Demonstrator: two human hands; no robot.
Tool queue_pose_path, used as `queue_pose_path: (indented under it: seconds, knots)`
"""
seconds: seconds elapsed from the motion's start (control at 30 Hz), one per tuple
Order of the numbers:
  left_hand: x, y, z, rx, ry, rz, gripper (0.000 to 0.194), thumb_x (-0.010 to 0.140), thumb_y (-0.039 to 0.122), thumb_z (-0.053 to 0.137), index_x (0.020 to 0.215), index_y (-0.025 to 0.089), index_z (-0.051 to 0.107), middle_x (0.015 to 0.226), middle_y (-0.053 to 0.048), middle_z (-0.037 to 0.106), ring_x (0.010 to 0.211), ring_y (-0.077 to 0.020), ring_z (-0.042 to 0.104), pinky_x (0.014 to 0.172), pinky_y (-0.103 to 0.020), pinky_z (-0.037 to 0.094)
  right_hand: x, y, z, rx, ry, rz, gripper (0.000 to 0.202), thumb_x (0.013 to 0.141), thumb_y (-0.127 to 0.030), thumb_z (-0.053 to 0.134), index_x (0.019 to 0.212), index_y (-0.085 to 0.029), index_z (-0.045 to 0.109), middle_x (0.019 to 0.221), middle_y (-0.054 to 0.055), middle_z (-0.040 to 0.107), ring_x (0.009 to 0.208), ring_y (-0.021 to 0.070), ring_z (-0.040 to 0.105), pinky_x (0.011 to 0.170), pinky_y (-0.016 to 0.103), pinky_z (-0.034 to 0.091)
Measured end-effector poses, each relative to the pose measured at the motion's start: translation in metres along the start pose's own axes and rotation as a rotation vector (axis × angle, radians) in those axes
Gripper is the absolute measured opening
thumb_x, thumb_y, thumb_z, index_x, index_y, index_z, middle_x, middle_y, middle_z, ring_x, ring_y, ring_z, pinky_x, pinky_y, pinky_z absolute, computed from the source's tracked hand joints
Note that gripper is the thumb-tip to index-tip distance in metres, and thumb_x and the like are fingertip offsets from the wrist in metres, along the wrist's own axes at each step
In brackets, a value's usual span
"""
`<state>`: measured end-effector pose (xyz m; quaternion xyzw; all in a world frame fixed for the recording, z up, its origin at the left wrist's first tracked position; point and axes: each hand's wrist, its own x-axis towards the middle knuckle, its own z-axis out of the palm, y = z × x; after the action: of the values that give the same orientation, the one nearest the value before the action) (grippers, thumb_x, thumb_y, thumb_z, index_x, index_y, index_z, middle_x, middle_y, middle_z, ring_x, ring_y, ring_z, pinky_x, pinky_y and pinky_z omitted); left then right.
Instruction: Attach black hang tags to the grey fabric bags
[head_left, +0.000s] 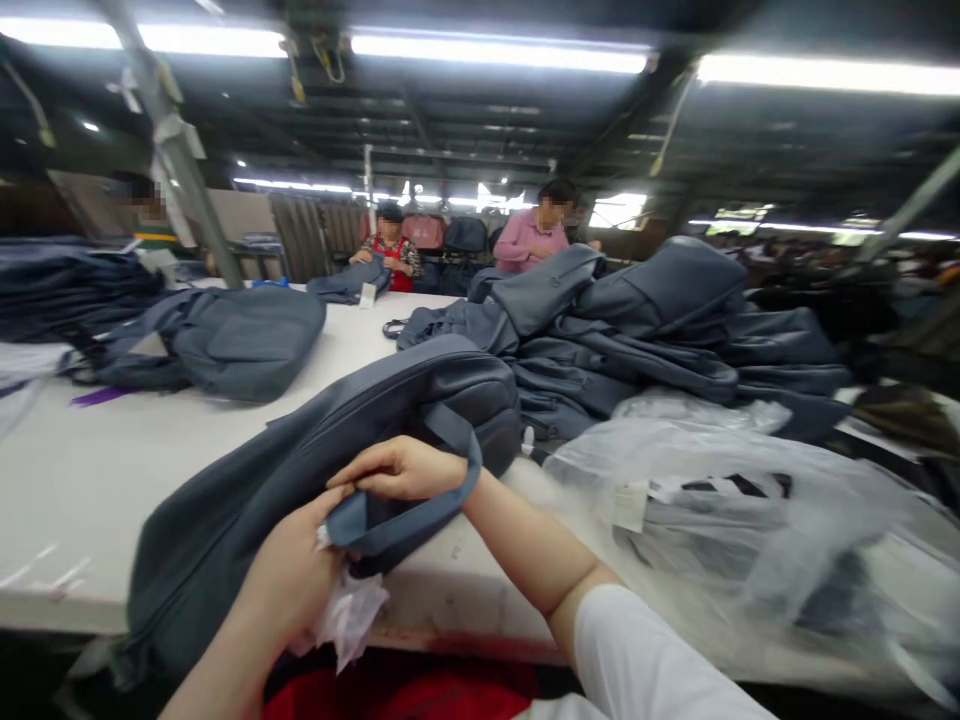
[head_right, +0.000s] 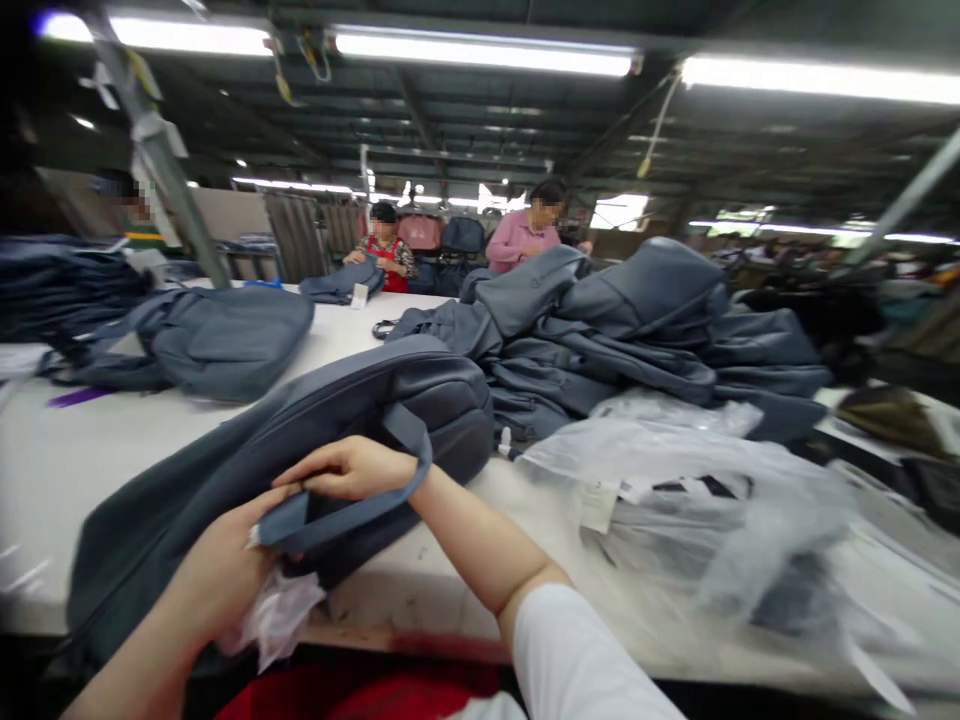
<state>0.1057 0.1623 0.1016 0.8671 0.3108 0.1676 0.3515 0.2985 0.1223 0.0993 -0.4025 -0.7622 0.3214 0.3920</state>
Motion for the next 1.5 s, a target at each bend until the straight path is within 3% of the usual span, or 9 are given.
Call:
queue_pose_path:
  seconds: [0.13,0.43,0.7,0.9,1.03,1.13,1.23,1.37,1.5]
  knots:
    - [0.005,-0.009,-0.002,-0.061,-0.046,0.000,0.037,0.076,0.035,0.044,0.099,0.018,0.068,0.081,-0.006,0.071,0.078,-0.0266,0.066,0.083,-0.036,0.051,0.001,0.022,0.005,0.258,0.045,0.109,0.038,0.085,-0.040,0.063,0.110,-0.011,0.068,0.101,0.007,0.069,0.080,0.0112,0.062,0.067,0.017,0.047]
    - [0.001,-0.004,-0.005,-0.152,-0.050,-0.024,0.030,0.077,0.028,0.046,0.091,0.016,0.068,0.070,-0.004,0.070,0.063,-0.0221,0.063,0.059,-0.029,0.049,0.014,0.018,0.018,0.379,0.241,0.047,0.034,0.074,-0.045,0.073,0.081,-0.012,0.068,0.080,0.002,0.066,0.076,0.0114,0.059,0.076,0.023,0.047]
    - [0.005,-0.010,-0.006,-0.286,0.042,0.054,0.046,0.078,0.025,0.047,0.121,0.019,0.064,0.123,-0.005,0.065,0.117,-0.0230,0.057,0.110,-0.037,0.037,0.014,0.032,0.014,0.759,0.396,0.108,0.038,0.079,-0.052,0.065,0.077,-0.016,0.053,0.072,-0.003,0.053,0.044,0.0024,0.025,0.040,0.019,0.016]
    - [0.013,-0.016,-0.027,-0.153,0.044,0.089,0.049,0.082,0.027,0.042,0.127,0.019,0.059,0.127,-0.004,0.063,0.118,-0.0230,0.057,0.110,-0.039,0.038,-0.003,0.039,0.009,0.308,0.274,0.188,0.037,0.083,-0.051,0.059,0.074,-0.017,0.051,0.060,-0.006,0.041,0.051,0.0070,0.034,0.047,0.020,0.027]
    - [0.026,-0.022,-0.036,0.030,0.094,0.119,0.047,0.085,0.026,0.038,0.125,0.021,0.061,0.126,-0.003,0.063,0.118,-0.0213,0.057,0.108,-0.034,0.039,-0.017,0.029,0.015,-0.124,0.223,0.031,0.028,0.081,-0.040,0.063,0.066,-0.017,0.058,0.070,0.002,0.056,0.074,0.0161,0.051,0.071,0.030,0.044]
    - [0.034,-0.023,-0.033,0.187,0.139,0.113,0.046,0.086,0.024,0.037,0.125,0.023,0.060,0.125,-0.004,0.064,0.115,-0.0225,0.059,0.105,-0.034,0.042,-0.025,0.025,0.023,0.007,0.435,-0.042,0.027,0.083,-0.040,0.058,0.072,-0.016,0.065,0.083,0.006,0.062,0.071,0.0159,0.053,0.073,0.033,0.046]
    - [0.038,-0.022,-0.031,0.262,0.143,0.098,0.044,0.087,0.023,0.036,0.124,0.026,0.061,0.120,-0.004,0.067,0.111,-0.0233,0.062,0.100,-0.034,0.045,-0.030,0.023,0.029,0.275,0.509,-0.017,0.034,0.087,-0.043,0.054,0.080,-0.014,0.070,0.062,0.001,0.055,0.047,0.0090,0.038,0.054,0.028,0.041]
    - [0.040,-0.025,-0.034,0.262,0.156,0.079,0.041,0.087,0.025,0.037,0.119,0.025,0.064,0.117,-0.005,0.069,0.107,-0.0235,0.063,0.096,-0.032,0.046,-0.039,0.003,0.028,0.264,0.357,0.118,0.041,0.088,-0.045,0.055,0.108,-0.012,0.070,0.052,-0.005,0.041,0.046,0.0075,0.033,0.046,0.022,0.030]
    - [0.044,-0.029,-0.035,0.318,0.165,0.044,0.042,0.088,0.028,0.036,0.116,0.022,0.066,0.113,-0.010,0.069,0.106,-0.0287,0.063,0.091,-0.036,0.047,-0.055,-0.028,0.022,0.079,0.130,0.234,0.052,0.093,-0.041,0.049,0.141,-0.020,0.046,0.056,-0.006,0.043,0.048,0.0081,0.039,0.048,0.020,0.031]
